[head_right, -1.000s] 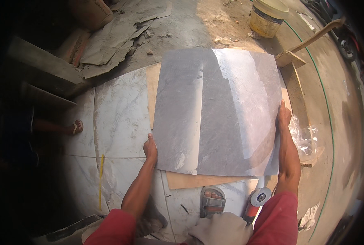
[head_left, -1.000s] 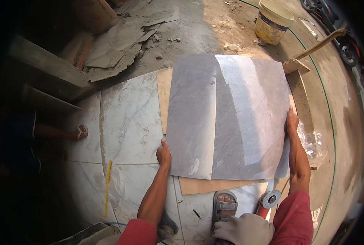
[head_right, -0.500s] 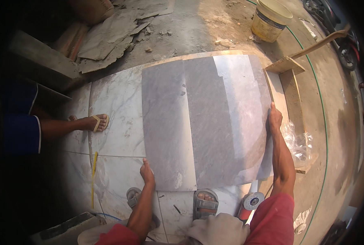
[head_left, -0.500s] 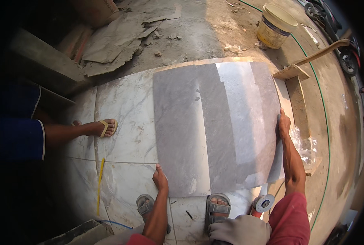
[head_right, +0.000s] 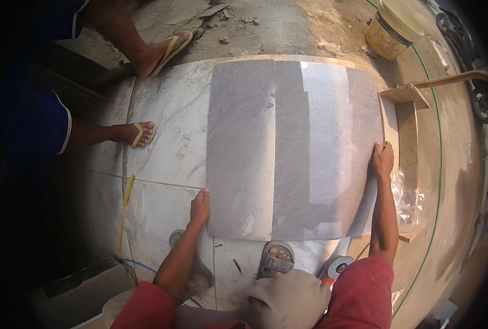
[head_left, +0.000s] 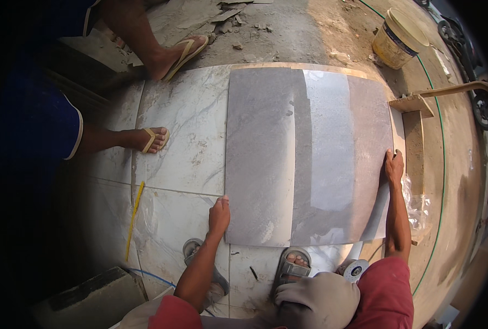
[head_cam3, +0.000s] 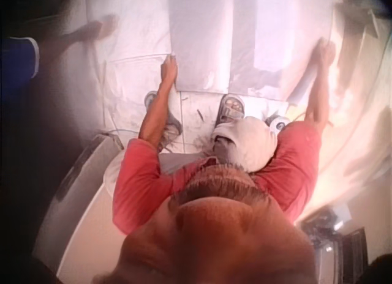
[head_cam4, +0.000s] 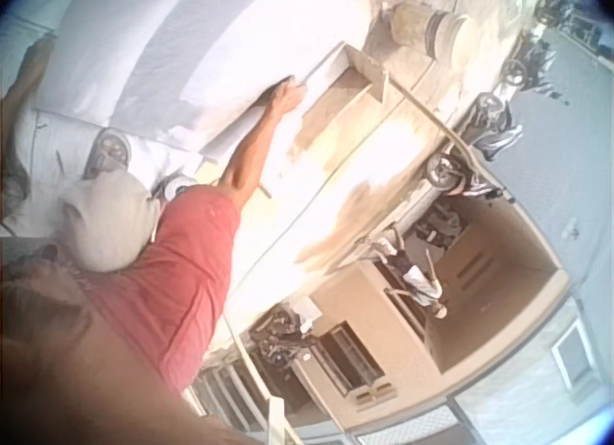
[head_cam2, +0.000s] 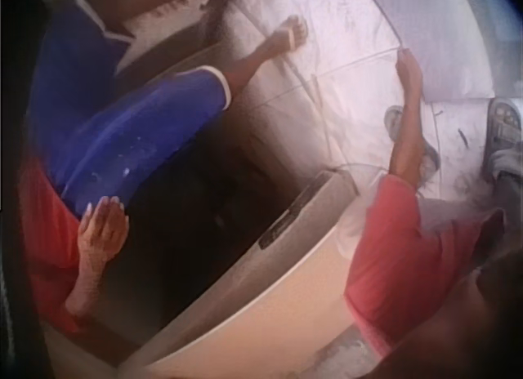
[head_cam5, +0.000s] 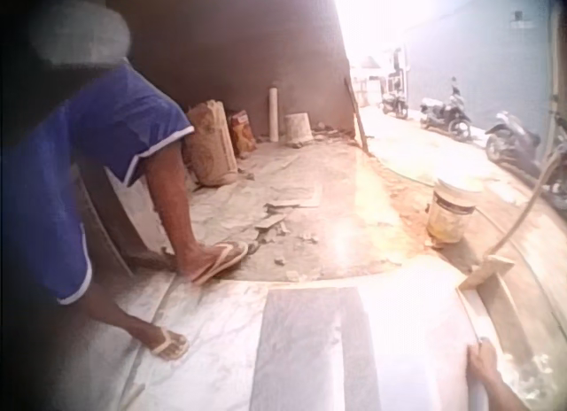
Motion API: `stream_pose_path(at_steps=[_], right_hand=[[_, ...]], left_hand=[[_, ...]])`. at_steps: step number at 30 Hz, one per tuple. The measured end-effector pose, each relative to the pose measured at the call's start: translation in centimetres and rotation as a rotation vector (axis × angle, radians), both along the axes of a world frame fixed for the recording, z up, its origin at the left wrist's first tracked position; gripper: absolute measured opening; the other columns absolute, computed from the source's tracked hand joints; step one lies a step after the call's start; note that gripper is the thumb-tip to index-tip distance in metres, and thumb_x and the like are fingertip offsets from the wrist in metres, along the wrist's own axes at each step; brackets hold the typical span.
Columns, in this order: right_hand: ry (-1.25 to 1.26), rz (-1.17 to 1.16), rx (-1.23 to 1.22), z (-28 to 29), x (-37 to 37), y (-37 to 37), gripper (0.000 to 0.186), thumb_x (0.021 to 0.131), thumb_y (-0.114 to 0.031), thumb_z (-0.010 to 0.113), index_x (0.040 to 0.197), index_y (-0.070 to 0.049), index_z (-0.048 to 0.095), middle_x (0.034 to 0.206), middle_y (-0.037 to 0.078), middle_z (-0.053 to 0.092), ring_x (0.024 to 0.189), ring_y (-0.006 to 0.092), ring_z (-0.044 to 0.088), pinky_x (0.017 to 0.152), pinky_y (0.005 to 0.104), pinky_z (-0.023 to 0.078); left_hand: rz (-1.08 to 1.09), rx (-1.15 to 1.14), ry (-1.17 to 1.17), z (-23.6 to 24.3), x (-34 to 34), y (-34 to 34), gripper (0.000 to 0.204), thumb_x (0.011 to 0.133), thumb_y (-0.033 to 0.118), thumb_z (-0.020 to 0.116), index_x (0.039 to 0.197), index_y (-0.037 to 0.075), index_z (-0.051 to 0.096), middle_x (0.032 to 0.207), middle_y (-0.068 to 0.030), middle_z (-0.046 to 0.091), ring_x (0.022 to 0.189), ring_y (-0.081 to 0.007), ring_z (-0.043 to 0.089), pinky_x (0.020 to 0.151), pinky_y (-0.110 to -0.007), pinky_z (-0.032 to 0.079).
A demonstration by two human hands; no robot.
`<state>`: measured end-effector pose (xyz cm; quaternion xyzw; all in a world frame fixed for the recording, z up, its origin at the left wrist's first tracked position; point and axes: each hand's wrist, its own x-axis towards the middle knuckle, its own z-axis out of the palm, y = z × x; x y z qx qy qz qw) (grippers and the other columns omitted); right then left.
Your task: The person measures a tile, marks it, and then uses a power grinder to cut along the marked line while holding the tile steady on the floor.
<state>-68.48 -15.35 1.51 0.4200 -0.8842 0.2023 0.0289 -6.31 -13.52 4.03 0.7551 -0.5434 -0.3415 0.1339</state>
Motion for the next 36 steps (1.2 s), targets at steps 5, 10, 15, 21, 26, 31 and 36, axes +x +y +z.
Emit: stream_pose_path(at_steps=[5,10,15,21,26,31,36], right_hand=[[-0.224,0.443,-0.096,6.0,18.2,0.3,0.051,0.091,-0.017,0.063,0.134,0.005,0.046,0.13,0.027,0.052,0.123,0.0415,0.047,0.104,0.0466,0.039],[-0.429,0.721,0.093,4.7,33.9,4.0,0.065,0.086,-0.02,0.067,0.137,0.009,0.04,0.136,0.032,0.045,0.131,0.0434,0.04,0.111,0.0461,0.034],[-0.568,0.574,0.109,4.2,37.5,-0.8,0.071,0.082,-0.021,0.072,0.136,0.011,0.04,0.135,0.032,0.045,0.132,0.0425,0.039,0.11,0.0448,0.035],[-0.668,0.531,0.317,3.8,36.1,-4.2,0.063,0.076,-0.015,0.073,0.128,0.01,0.048,0.113,0.021,0.063,0.101,0.0257,0.061,0.085,0.0362,0.05],[-0.886,0.488,0.262,4.9,37.2,-5.8,0.062,0.075,-0.013,0.072,0.129,0.007,0.049,0.107,0.015,0.064,0.092,0.0233,0.063,0.078,0.0358,0.052],[-0.962,0.368,0.245,6.5,39.0,-6.2,0.066,0.075,-0.013,0.073,0.132,0.006,0.046,0.104,0.016,0.063,0.092,0.0232,0.062,0.077,0.0341,0.051],[-0.871,0.36,0.247,6.6,38.8,-7.2,0.072,0.074,-0.019,0.077,0.134,0.006,0.045,0.106,0.017,0.061,0.094,0.0254,0.061,0.079,0.0353,0.052]], left_hand=[[-0.361,0.32,-0.175,4.9,4.0,-3.6,0.048,0.097,0.04,0.049,0.113,-0.003,0.062,0.098,-0.0313,0.066,0.098,-0.0457,0.064,0.085,-0.051,0.049],[-0.698,0.29,-0.19,7.5,6.5,-9.0,0.049,0.092,0.035,0.059,0.12,-0.005,0.06,0.106,-0.0288,0.066,0.102,-0.0421,0.064,0.089,-0.046,0.05],[-0.462,-0.02,0.031,4.7,6.7,-16.2,0.047,0.088,0.027,0.062,0.124,-0.005,0.059,0.116,-0.0251,0.065,0.11,-0.0374,0.063,0.095,-0.04,0.049],[-0.245,-0.012,0.181,-2.0,3.2,-20.0,0.048,0.084,0.026,0.065,0.124,-0.001,0.061,0.122,-0.0219,0.064,0.115,-0.035,0.061,0.099,-0.04,0.047],[-0.233,-0.112,0.37,-3.0,1.1,-19.7,0.05,0.083,0.02,0.064,0.127,-0.004,0.058,0.117,-0.0258,0.06,0.112,-0.0394,0.058,0.099,-0.043,0.046],[-0.197,-0.12,0.424,-3.8,0.8,-18.6,0.046,0.082,0.016,0.066,0.125,0.0,0.061,0.114,-0.0249,0.059,0.108,-0.038,0.059,0.095,-0.044,0.047],[-0.188,-0.106,0.436,-2.5,0.2,-19.0,0.042,0.081,0.012,0.067,0.12,-0.003,0.063,0.111,-0.0241,0.059,0.105,-0.0373,0.06,0.092,-0.043,0.049]])
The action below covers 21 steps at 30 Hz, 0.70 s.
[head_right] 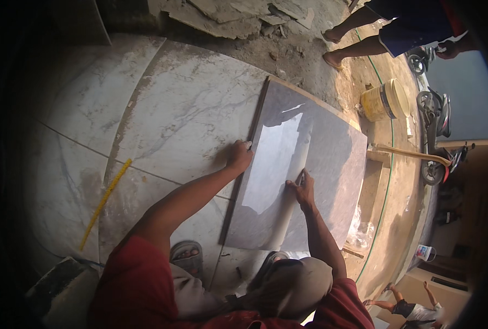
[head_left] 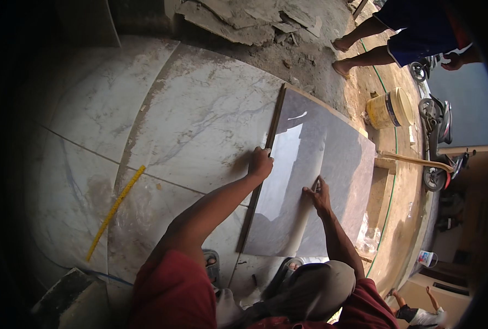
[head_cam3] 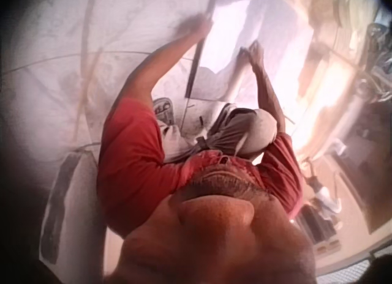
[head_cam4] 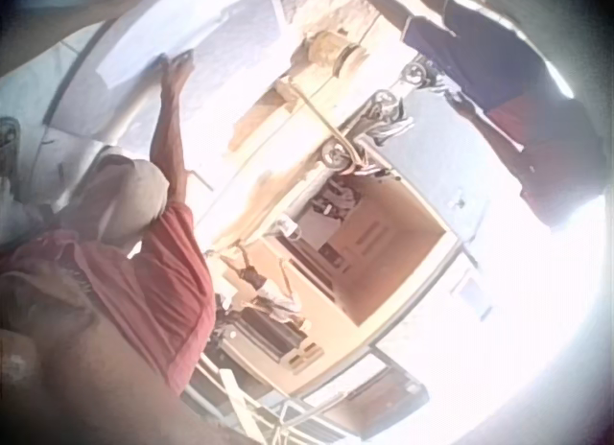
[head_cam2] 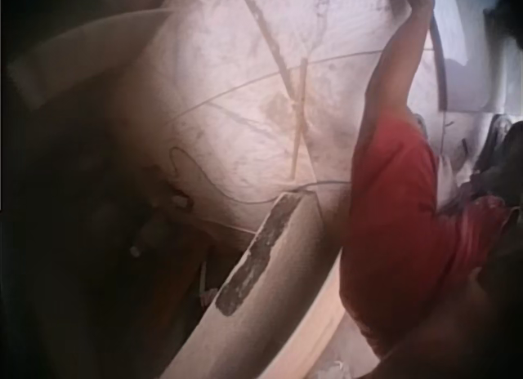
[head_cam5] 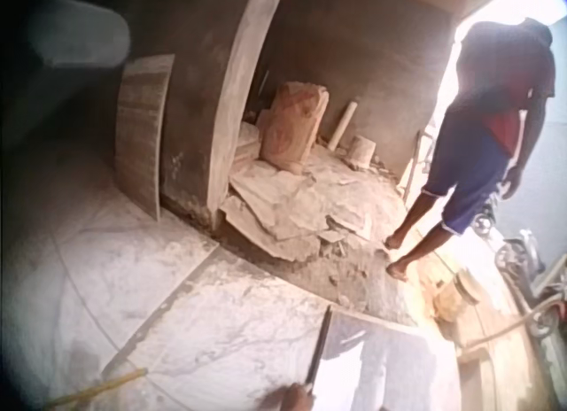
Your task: The person measures a tile, marks it, and then uses a power grinder to cut along the marked line while holding the tile steady on the floor.
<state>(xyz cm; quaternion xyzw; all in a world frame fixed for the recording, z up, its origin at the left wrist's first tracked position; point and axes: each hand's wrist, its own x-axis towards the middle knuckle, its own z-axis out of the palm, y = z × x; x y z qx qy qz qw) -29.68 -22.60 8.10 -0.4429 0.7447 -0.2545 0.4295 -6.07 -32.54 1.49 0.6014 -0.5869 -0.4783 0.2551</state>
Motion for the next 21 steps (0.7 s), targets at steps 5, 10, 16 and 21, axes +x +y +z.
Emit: stream_pose_path(at_steps=[5,10,16,21], right_hand=[[0.236,0.028,-0.063,-2.3,-1.8,-1.1,0.079,0.075,-0.015,0.08,0.141,0.006,0.04,0.122,0.024,0.049,0.112,0.0323,0.055,0.093,0.0409,0.052],[0.212,0.006,-0.038,-2.0,-1.7,-2.6,0.09,0.077,-0.035,0.079,0.146,0.003,0.034,0.127,0.023,0.041,0.123,0.0356,0.044,0.104,0.0432,0.043],[0.243,0.033,-0.042,-2.2,-2.1,-3.6,0.089,0.08,-0.04,0.074,0.146,0.004,0.034,0.129,0.021,0.041,0.125,0.0329,0.043,0.105,0.0412,0.038],[0.191,0.006,-0.066,-2.8,-3.0,-3.3,0.088,0.08,-0.041,0.074,0.147,0.001,0.035,0.128,0.02,0.041,0.123,0.032,0.043,0.105,0.0411,0.038]], left_hand=[[0.108,-0.168,0.077,-0.1,-1.3,-2.6,0.04,0.08,0.007,0.068,0.117,-0.006,0.063,0.106,-0.0238,0.06,0.102,-0.0369,0.06,0.09,-0.042,0.049],[0.154,-0.12,0.067,-1.4,-1.8,-3.3,0.04,0.079,0.009,0.068,0.117,-0.005,0.064,0.106,-0.0238,0.06,0.102,-0.0369,0.06,0.091,-0.041,0.048],[0.185,-0.09,0.034,-1.3,-1.8,-3.1,0.036,0.078,0.009,0.067,0.113,-0.002,0.067,0.105,-0.0245,0.062,0.101,-0.0373,0.061,0.092,-0.042,0.049],[0.207,-0.061,0.028,-0.5,-2.3,-3.3,0.032,0.078,0.008,0.066,0.109,-0.001,0.069,0.104,-0.024,0.063,0.099,-0.0376,0.063,0.09,-0.042,0.05]])
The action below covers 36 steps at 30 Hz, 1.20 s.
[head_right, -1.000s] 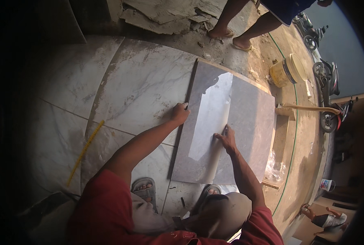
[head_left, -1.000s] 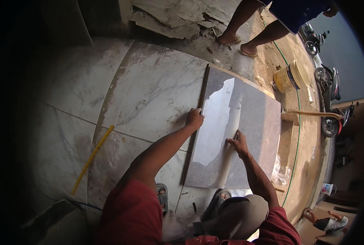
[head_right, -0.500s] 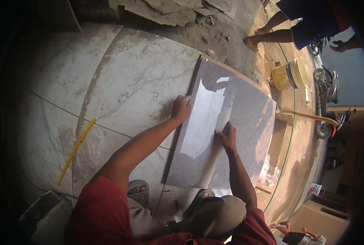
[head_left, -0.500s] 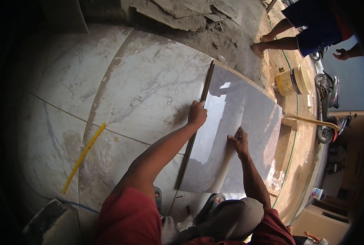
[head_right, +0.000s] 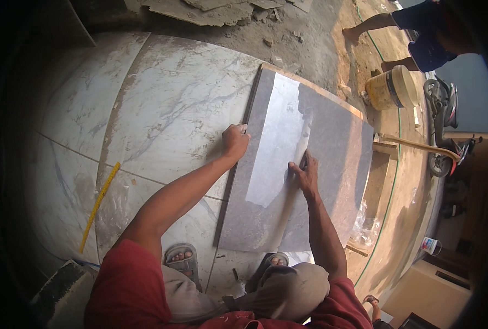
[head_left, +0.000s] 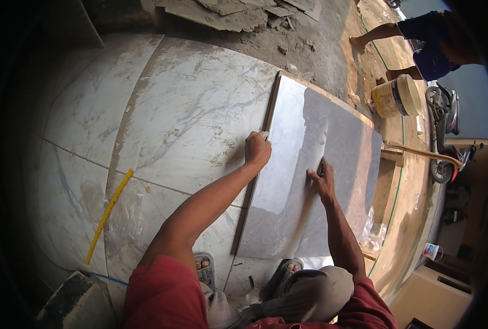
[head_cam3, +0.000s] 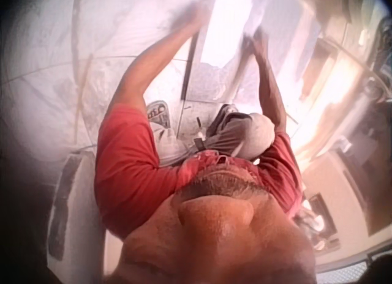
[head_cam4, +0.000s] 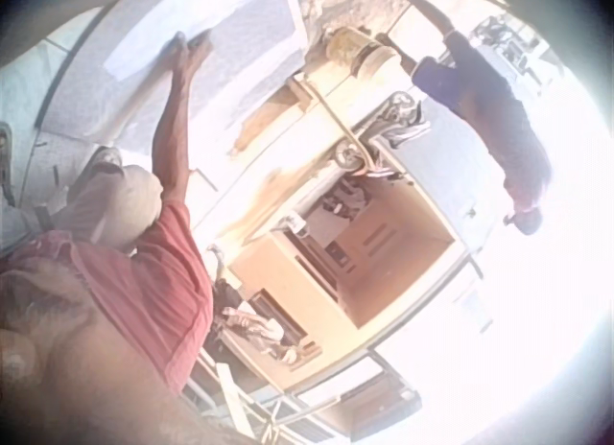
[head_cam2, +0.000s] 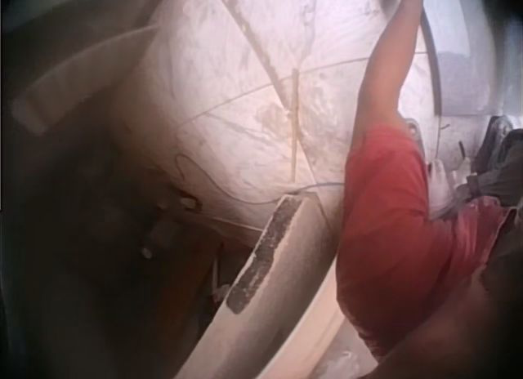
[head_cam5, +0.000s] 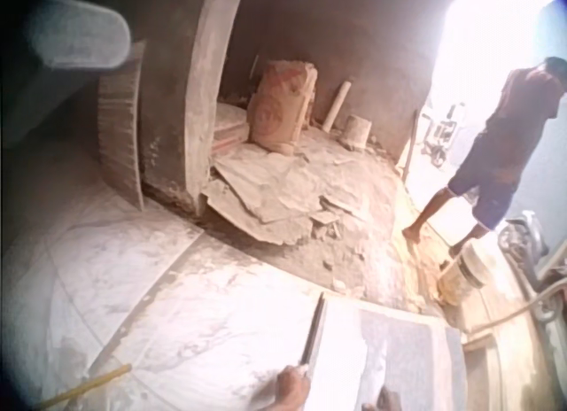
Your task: The person measures a tile, marks it, and then uses a power grinder to cut along the marked line while holding the tile steady on the floor.
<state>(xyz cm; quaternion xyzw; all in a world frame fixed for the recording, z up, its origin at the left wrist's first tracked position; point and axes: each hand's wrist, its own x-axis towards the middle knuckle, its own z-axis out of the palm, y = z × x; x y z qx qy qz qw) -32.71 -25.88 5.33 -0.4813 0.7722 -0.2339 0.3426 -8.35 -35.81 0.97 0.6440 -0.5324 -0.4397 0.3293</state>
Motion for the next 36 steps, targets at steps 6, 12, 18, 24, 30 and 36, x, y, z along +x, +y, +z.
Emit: stream_pose_path(at_steps=[6,12,18,24,30,36], right_hand=[[-0.016,0.006,0.03,-0.2,0.0,-0.3,0.089,0.08,-0.042,0.074,0.148,0.0,0.035,0.13,0.02,0.039,0.123,0.0328,0.042,0.105,0.0428,0.038],[0.014,0.016,0.031,-0.1,-0.1,-0.1,0.09,0.08,-0.045,0.074,0.147,0.0,0.034,0.131,0.02,0.038,0.123,0.0339,0.041,0.103,0.0444,0.04],[-0.021,0.034,0.01,-0.6,-0.5,-0.1,0.091,0.08,-0.044,0.075,0.147,0.001,0.034,0.133,0.021,0.037,0.125,0.0356,0.043,0.104,0.0446,0.042],[-0.044,0.039,0.007,-0.1,-0.3,-0.2,0.09,0.08,-0.042,0.075,0.146,0.003,0.034,0.134,0.021,0.036,0.124,0.0356,0.044,0.102,0.0442,0.043],[-0.022,0.025,-0.002,-0.1,-0.2,-0.1,0.087,0.08,-0.039,0.075,0.144,0.004,0.035,0.131,0.021,0.039,0.118,0.0328,0.048,0.096,0.0416,0.046],[-0.15,0.129,-0.004,1.1,1.0,-1.2,0.079,0.082,-0.036,0.074,0.14,0.006,0.041,0.115,0.017,0.048,0.099,0.0236,0.056,0.08,0.0343,0.05]], left_hand=[[0.036,0.042,0.025,0.1,0.0,0.1,0.03,0.079,0.005,0.064,0.108,-0.003,0.068,0.105,-0.023,0.063,0.1,-0.0377,0.062,0.09,-0.042,0.05],[0.023,-0.057,-0.052,0.4,-0.3,0.5,0.028,0.081,0.0,0.055,0.106,-0.004,0.066,0.102,-0.0229,0.06,0.098,-0.0393,0.06,0.088,-0.045,0.048],[-0.018,-0.083,-0.044,0.3,-0.1,0.4,0.028,0.081,-0.001,0.053,0.106,-0.004,0.065,0.1,-0.023,0.059,0.096,-0.0402,0.06,0.085,-0.047,0.048],[0.0,-0.097,-0.063,0.3,-0.2,0.5,0.027,0.081,-0.001,0.053,0.105,-0.004,0.066,0.098,-0.0227,0.06,0.094,-0.04,0.061,0.083,-0.046,0.049],[0.014,-0.129,-0.049,-0.2,-0.4,0.6,0.026,0.082,-0.002,0.051,0.104,-0.004,0.066,0.098,-0.0227,0.061,0.093,-0.0401,0.061,0.081,-0.046,0.049],[-0.032,-0.034,-0.062,0.5,0.7,0.1,0.025,0.083,0.003,0.06,0.106,-0.002,0.066,0.103,-0.0217,0.062,0.098,-0.0383,0.062,0.085,-0.044,0.05]])
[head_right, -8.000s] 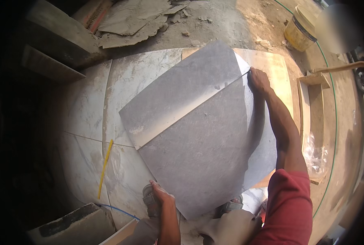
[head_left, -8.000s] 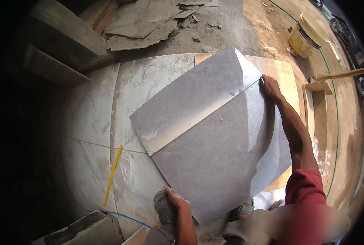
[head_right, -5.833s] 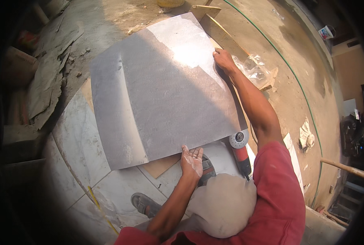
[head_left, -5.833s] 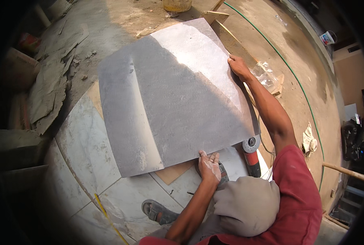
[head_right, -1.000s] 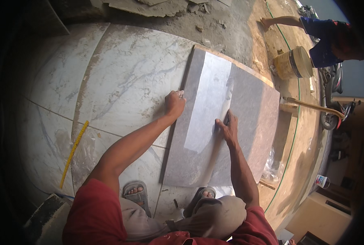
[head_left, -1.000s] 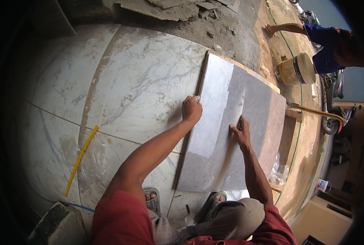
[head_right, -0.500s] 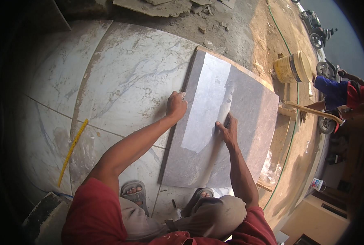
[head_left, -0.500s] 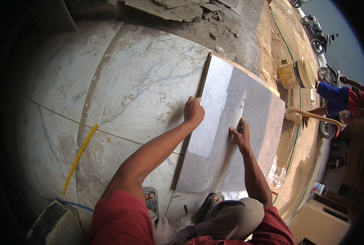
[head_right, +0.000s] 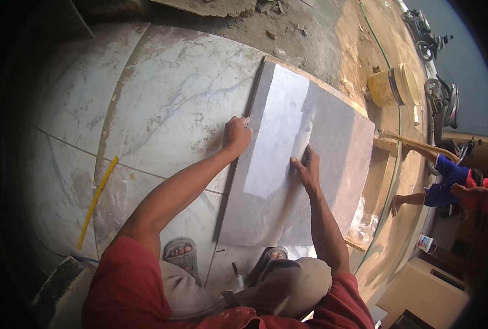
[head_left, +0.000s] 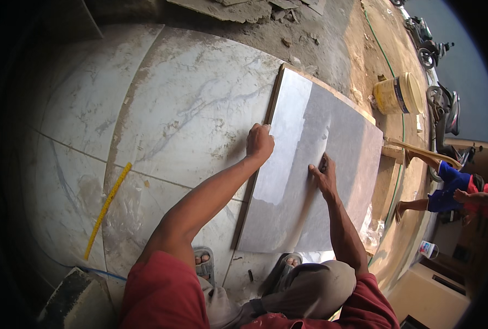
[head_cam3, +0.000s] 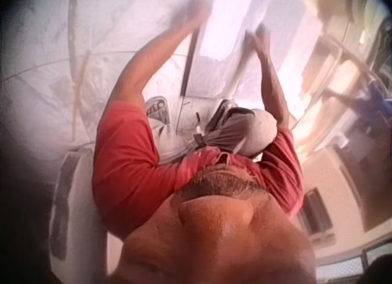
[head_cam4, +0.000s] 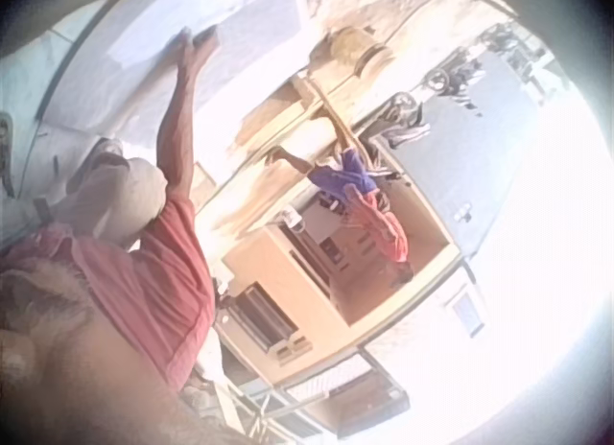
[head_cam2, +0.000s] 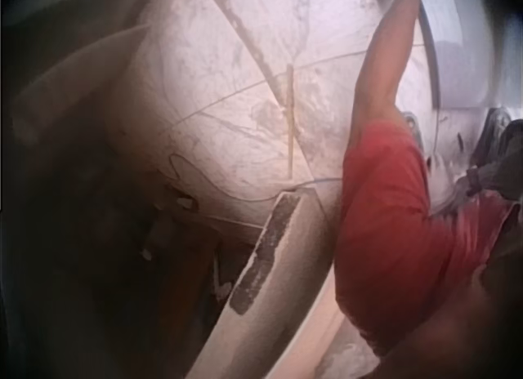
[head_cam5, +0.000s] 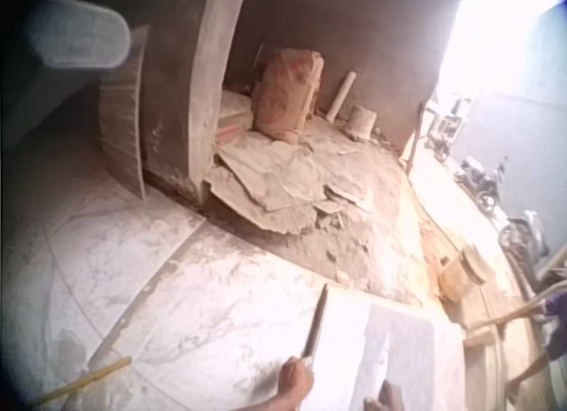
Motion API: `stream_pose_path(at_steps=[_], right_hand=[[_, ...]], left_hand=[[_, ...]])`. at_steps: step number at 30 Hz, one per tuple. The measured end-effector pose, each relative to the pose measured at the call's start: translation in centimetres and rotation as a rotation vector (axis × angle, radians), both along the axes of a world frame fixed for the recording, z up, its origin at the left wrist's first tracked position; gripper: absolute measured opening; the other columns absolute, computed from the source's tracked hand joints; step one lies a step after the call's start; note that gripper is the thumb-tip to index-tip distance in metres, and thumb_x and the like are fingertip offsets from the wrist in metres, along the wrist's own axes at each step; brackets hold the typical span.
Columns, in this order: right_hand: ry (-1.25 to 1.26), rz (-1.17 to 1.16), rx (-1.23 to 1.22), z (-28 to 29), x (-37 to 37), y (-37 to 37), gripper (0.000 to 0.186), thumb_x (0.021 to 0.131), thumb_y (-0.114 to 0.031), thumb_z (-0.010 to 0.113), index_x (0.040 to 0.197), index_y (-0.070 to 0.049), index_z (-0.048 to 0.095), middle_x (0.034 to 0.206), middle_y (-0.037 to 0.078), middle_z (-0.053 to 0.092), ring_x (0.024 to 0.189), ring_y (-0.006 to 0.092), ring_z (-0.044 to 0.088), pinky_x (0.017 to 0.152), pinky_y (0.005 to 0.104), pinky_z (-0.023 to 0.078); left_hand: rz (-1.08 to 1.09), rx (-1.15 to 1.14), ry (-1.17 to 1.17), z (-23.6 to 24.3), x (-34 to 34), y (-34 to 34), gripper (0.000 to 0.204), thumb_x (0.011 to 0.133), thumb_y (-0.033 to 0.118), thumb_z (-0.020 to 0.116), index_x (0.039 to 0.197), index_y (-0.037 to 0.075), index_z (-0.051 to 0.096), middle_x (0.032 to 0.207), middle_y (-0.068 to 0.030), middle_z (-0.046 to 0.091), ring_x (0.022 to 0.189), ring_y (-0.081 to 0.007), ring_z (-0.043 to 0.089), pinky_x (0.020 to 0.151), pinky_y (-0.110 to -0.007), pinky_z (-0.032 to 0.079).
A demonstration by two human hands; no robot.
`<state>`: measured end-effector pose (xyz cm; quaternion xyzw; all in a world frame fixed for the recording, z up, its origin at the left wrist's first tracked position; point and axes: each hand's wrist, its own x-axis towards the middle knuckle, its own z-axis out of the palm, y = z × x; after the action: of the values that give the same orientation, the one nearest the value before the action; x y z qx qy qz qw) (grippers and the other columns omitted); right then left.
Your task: The person measures a tile, marks it, and then uses a power grinder to cut along the marked line while holding the tile steady on the floor.
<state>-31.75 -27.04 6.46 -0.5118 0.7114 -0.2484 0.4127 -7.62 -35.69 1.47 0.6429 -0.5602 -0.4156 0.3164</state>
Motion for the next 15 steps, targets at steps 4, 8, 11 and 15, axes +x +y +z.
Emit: stream_pose_path(at_steps=[4,8,11,15], right_hand=[[0.233,-0.018,-0.042,-2.2,-1.3,1.4,0.076,0.085,-0.035,0.072,0.14,0.007,0.041,0.115,0.017,0.049,0.099,0.0224,0.054,0.081,0.0346,0.049],[0.267,-0.016,-0.106,-2.4,-2.0,7.2,0.075,0.087,-0.036,0.07,0.141,0.006,0.039,0.117,0.019,0.048,0.102,0.0252,0.052,0.086,0.0375,0.047],[0.33,0.021,0.016,-0.7,0.8,13.1,0.075,0.087,-0.025,0.072,0.145,0.004,0.034,0.122,0.021,0.045,0.109,0.0303,0.05,0.095,0.0401,0.045],[0.304,0.098,0.17,1.2,2.5,19.7,0.081,0.083,-0.016,0.074,0.148,-0.001,0.03,0.122,0.02,0.044,0.107,0.0312,0.05,0.098,0.0396,0.045]], left_hand=[[-0.021,0.116,0.02,0.1,0.8,0.6,0.023,0.081,0.007,0.067,0.102,-0.001,0.069,0.103,-0.0209,0.066,0.098,-0.0361,0.065,0.085,-0.042,0.052],[-0.087,0.214,0.078,2.1,1.7,2.4,0.024,0.079,0.01,0.072,0.101,0.0,0.071,0.091,-0.0175,0.072,0.085,-0.0298,0.07,0.078,-0.038,0.055],[-0.154,0.258,0.036,1.4,3.2,3.1,0.026,0.078,0.012,0.074,0.101,-0.001,0.071,0.083,-0.0138,0.073,0.07,-0.0206,0.07,0.067,-0.032,0.055],[-0.17,0.308,0.12,-0.4,3.9,2.3,0.024,0.079,0.01,0.074,0.1,-0.002,0.071,0.076,-0.0076,0.072,0.06,-0.0109,0.064,0.056,-0.025,0.052]])
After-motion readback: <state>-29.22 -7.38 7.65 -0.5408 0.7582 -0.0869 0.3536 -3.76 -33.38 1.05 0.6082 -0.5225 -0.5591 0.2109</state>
